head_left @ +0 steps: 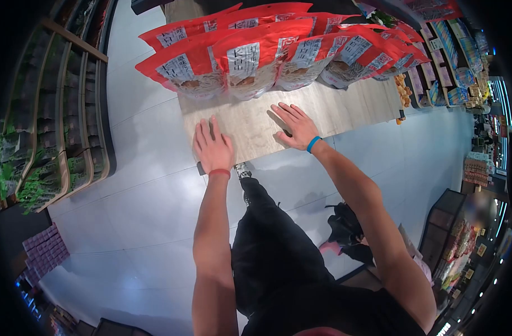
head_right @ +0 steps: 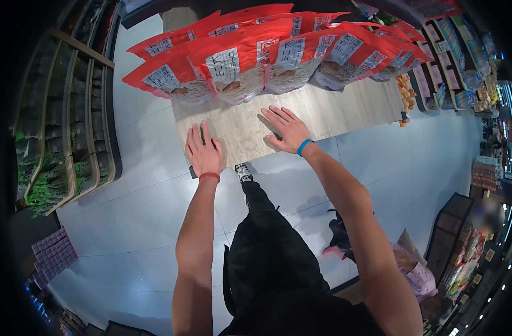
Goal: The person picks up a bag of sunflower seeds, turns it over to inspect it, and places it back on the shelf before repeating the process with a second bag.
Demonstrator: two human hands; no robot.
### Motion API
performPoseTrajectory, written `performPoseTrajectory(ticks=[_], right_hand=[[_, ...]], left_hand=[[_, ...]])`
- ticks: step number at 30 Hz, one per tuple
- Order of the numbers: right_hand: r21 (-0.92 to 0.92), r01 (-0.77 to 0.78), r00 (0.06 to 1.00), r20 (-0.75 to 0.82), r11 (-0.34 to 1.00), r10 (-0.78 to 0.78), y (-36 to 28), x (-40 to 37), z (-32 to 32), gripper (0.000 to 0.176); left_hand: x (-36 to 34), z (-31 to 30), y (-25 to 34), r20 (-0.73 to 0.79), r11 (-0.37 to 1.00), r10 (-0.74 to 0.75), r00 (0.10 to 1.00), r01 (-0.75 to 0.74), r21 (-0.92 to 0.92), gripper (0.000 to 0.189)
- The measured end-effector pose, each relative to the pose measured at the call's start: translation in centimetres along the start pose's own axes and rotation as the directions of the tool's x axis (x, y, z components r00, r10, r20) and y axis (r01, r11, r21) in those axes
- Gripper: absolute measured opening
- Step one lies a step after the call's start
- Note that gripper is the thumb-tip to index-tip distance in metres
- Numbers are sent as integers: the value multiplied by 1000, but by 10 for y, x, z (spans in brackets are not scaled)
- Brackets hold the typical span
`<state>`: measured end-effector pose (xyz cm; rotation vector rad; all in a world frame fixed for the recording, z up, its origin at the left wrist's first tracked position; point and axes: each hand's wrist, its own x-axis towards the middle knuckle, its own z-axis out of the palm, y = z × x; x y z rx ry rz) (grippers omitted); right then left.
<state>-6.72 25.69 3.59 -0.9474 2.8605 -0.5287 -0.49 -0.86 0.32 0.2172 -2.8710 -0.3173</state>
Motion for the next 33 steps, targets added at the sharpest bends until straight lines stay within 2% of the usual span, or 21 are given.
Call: performPoseTrajectory(ticks=[1, 3, 8, 11, 13, 22, 29, 31, 33], right_hand=[[2, 6, 1000, 9, 1000, -6, 1, 0, 2, 64], [-40, -31, 997, -75, 999, 28, 3, 1, 6, 64], [-146, 19, 998, -64, 989, -29, 7, 2, 10, 62], [-87, -4, 996, -84, 996, -3, 6, 2, 10, 62], [23, -61, 991, -118, 998, 63, 5, 1, 10, 63], [-101, 1, 996, -93, 995, -10, 10, 2, 12, 62], [-74, -22, 996, -86, 997, 16, 7, 2, 12, 62], [27, -77, 989, -124, 997, 80, 5, 3, 11, 64], [13, -66, 991, -118, 998, 67, 4, 3, 11, 65]], left_hand=[[-1, 0, 0, 4, 1000, -10, 1000, 10, 1, 57], [-1, 1, 0, 17, 998, 16, 1000, -17, 52, 55], [0, 0, 0, 10, 999, 3, 1000, -4, 45, 53], [0, 1, 1, 3, 999, -11, 1000, 11, 34, 54], [0, 1, 0, -1, 999, -21, 1000, 21, 30, 54], [0, 2, 0, 2, 999, -18, 1000, 18, 45, 55], [-1, 3, -2, 6, 999, -40, 999, 40, -1, 62], [0, 2, -1, 8, 998, -50, 999, 51, -26, 64], [-1, 1, -1, 37, 996, -67, 997, 69, -54, 64]])
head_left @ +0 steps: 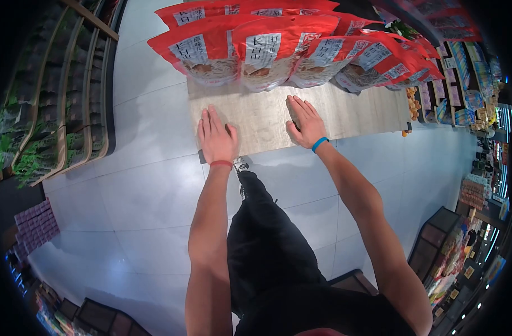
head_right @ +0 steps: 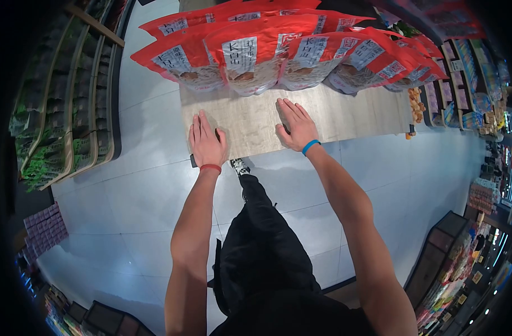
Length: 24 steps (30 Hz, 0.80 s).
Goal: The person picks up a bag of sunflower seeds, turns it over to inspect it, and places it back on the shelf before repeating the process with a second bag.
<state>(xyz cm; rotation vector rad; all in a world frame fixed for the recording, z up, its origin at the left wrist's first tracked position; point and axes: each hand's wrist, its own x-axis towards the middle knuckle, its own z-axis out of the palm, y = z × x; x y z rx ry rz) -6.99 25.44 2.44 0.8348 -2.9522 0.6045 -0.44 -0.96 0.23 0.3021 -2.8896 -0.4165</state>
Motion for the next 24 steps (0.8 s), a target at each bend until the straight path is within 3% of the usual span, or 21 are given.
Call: performPoseTrajectory(ticks=[19, 24], right_hand=[[-94, 86, 996, 14, 992, -85, 3, -1, 1, 59], [27, 1, 1000, -18, 1000, 0, 0, 0, 3, 64]], left_hand=[[-2, 7, -5, -40, 995, 63, 997, -59, 85, 52], [-2, 3, -2, -48, 1000, 15, 999, -15, 8, 60]])
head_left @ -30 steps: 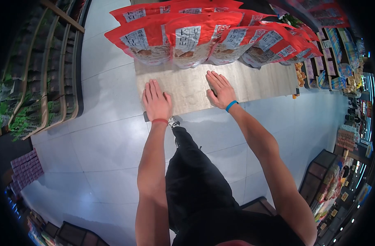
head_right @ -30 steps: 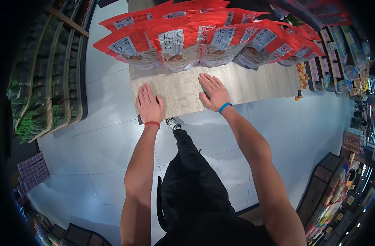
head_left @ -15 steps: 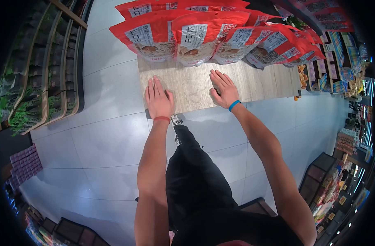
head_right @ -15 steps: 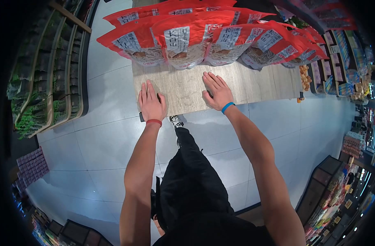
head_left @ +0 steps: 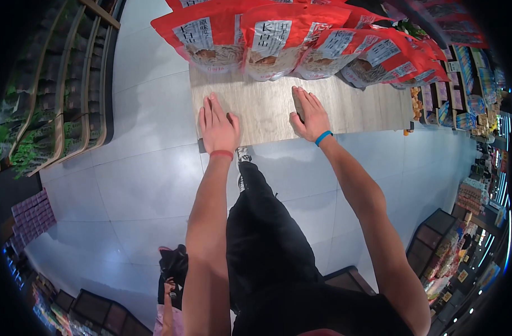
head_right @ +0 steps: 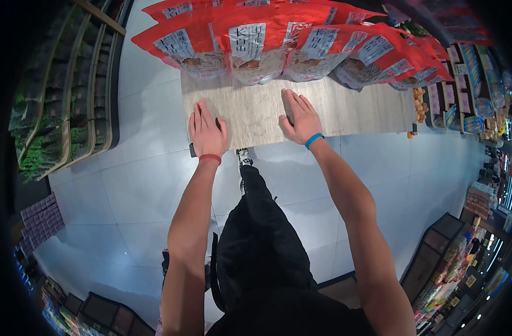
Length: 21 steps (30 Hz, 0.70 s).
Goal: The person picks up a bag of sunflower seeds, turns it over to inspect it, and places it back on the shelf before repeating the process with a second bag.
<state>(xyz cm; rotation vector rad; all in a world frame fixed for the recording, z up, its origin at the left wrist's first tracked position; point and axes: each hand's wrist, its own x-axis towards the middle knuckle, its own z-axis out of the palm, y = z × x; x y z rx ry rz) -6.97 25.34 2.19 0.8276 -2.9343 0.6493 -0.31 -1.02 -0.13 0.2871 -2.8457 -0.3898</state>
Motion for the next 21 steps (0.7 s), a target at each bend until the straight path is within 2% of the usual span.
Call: performPoseTrajectory(ticks=[6, 21], right_hand=[[-43, 16, 1000, 14, 999, -16, 2, -1, 0, 65], [-71, 57, 998, 6, 996, -57, 5, -3, 3, 62]], left_hand=[[0, 2, -2, 15, 997, 38, 999, -39, 64, 59], [-2, 9, -5, -13, 994, 62, 998, -61, 86, 51]])
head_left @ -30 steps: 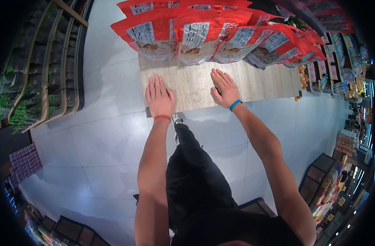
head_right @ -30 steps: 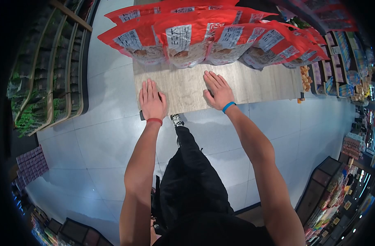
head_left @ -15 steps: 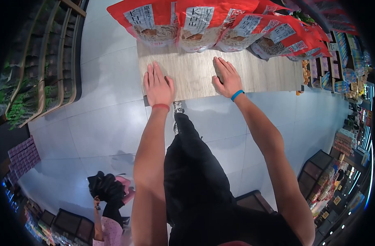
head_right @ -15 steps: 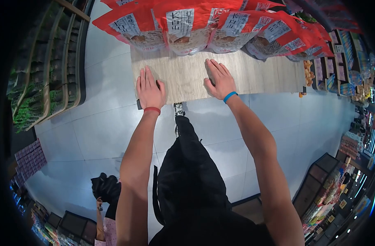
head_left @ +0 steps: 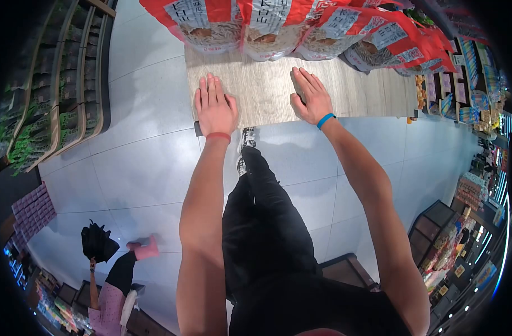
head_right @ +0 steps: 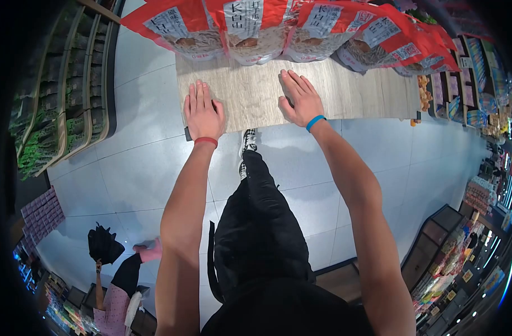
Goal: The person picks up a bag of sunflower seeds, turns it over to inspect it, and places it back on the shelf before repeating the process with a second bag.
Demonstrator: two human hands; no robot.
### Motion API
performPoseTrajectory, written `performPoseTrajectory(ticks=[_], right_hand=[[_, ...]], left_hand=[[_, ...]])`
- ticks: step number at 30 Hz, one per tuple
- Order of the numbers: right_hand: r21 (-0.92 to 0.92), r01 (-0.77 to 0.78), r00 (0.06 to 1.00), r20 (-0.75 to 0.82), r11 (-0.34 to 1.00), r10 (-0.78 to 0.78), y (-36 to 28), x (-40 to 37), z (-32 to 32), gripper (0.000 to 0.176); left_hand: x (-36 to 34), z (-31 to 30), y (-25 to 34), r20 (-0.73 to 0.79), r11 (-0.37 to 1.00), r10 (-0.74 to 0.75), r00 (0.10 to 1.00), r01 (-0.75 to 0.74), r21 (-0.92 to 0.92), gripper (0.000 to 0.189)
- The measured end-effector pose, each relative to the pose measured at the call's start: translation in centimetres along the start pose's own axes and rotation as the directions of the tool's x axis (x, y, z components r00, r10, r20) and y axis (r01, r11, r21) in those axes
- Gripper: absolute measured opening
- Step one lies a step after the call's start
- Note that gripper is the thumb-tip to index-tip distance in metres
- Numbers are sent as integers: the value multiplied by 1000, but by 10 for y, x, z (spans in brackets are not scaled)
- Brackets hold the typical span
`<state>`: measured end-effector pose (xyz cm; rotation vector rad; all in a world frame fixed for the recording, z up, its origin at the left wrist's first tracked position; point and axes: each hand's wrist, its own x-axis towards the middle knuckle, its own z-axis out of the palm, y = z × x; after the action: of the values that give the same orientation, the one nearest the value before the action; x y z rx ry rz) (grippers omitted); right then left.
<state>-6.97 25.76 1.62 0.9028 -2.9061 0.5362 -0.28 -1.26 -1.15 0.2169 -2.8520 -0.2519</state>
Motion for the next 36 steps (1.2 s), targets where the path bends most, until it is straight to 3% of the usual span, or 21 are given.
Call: performPoseTrajectory(ticks=[7, 11, 13, 26, 28, 36], right_hand=[[-103, 41, 999, 31, 994, -38, 2, -1, 1, 60], [-54, 8, 1000, 24, 998, -7, 0, 0, -1, 61], [56, -67, 998, -17, 996, 68, -3, 0, -1, 63], [20, -11, 1000, -7, 1000, 12, 0, 0, -2, 61], [-62, 31, 999, 9, 998, -31, 1, -1, -1, 58], [-47, 10, 1000, 20, 999, -9, 0, -1, -3, 59]], left_hand=[[1, 0, 1, -1, 1000, 12, 1000, -12, 23, 52], [1, -4, 4, 15, 999, -25, 1000, 25, -31, 58], [2, -5, 4, 18, 997, -45, 999, 46, -57, 60], [1, -3, 2, 4, 1000, -12, 1000, 13, -20, 57], [1, -2, 1, 0, 1000, 0, 1000, 0, -11, 55], [2, -6, 3, 17, 1000, 6, 1000, -5, -19, 55]])
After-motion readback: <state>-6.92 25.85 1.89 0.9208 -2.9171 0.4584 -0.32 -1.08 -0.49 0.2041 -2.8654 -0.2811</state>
